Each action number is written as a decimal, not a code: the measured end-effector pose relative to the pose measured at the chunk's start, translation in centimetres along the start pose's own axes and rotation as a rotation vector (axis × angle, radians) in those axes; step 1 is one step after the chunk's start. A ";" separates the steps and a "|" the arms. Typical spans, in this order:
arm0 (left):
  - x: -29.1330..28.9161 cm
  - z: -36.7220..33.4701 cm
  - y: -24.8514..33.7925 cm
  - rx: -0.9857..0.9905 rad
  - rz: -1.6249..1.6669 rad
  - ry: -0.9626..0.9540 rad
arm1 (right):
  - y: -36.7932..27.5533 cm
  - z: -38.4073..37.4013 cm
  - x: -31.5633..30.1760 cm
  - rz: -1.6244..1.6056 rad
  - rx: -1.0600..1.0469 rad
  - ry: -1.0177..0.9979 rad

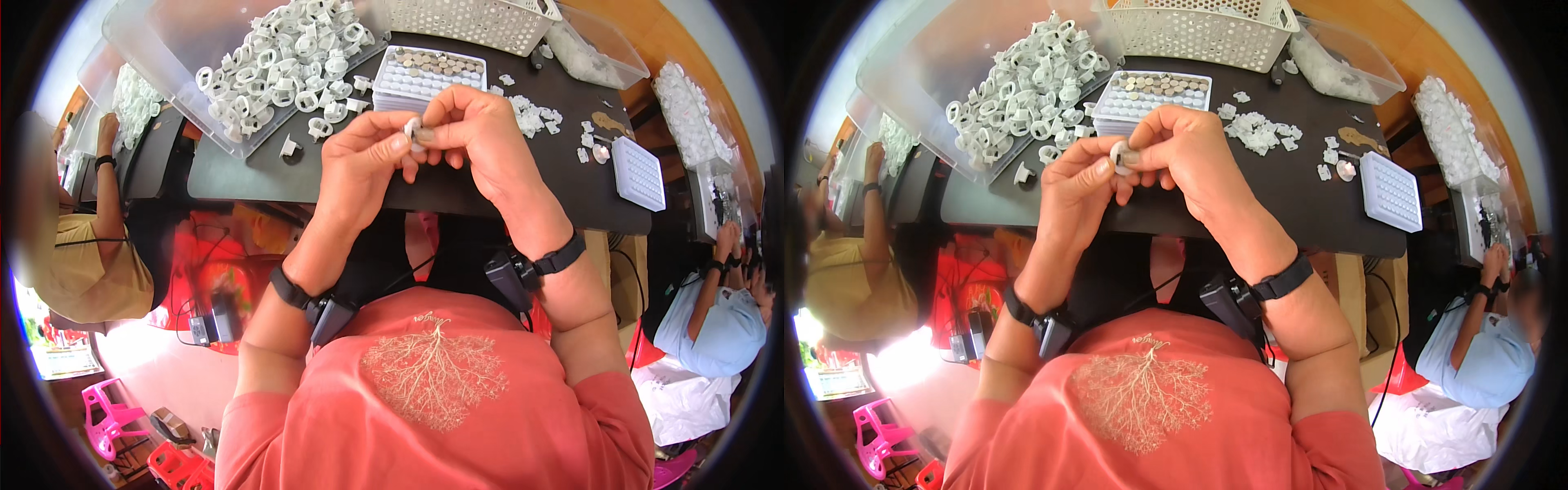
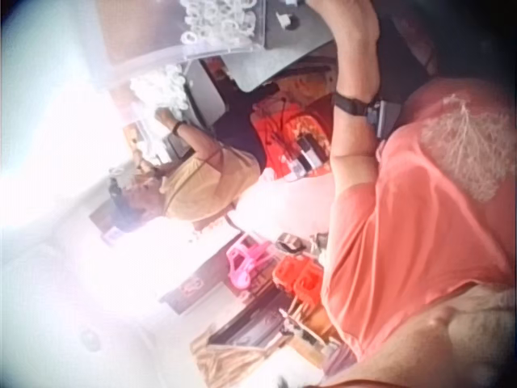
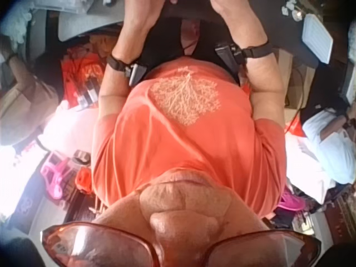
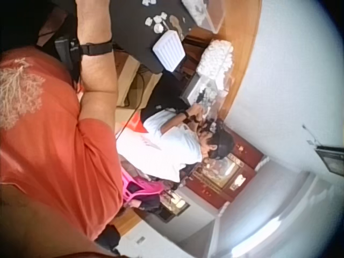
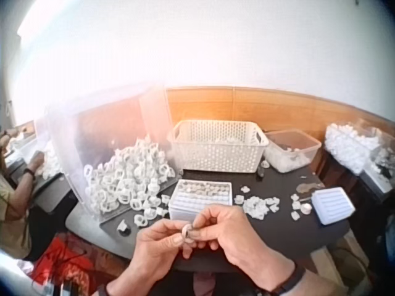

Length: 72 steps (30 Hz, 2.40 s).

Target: Manually assembling small white plastic components by inserting metal or electronic pieces and joining parts together.

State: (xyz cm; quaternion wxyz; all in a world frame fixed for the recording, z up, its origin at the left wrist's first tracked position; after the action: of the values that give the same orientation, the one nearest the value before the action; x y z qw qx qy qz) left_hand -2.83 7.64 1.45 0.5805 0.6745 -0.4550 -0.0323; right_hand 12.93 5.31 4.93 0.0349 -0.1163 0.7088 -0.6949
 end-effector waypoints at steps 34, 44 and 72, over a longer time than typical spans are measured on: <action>-1.6 -0.5 -0.8 -0.115 0.200 0.085 | -3.4 -7.2 -0.2 1.605 -0.313 0.114; -1.8 -0.4 -0.7 -0.107 0.209 0.081 | -4.3 -4.7 0.5 1.438 -0.434 0.184; -1.5 -0.4 -0.7 -0.083 0.228 0.117 | -1.1 -0.2 2.5 0.262 -0.179 0.148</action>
State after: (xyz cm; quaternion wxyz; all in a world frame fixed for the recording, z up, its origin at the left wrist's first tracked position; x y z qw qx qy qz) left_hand -3.04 8.87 0.30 0.6332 0.5945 -0.4925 0.0545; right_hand 10.55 4.94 6.30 0.0624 0.0260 0.7776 -0.6251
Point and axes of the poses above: each hand's wrist, its own z-axis away from the middle knuckle, its own x-axis out of the palm, y = z × x, the point moved 4 cm from there along -z, towards the middle knuckle, and after that the axes turned 11 degrees about -y, right-handed, at the moved point
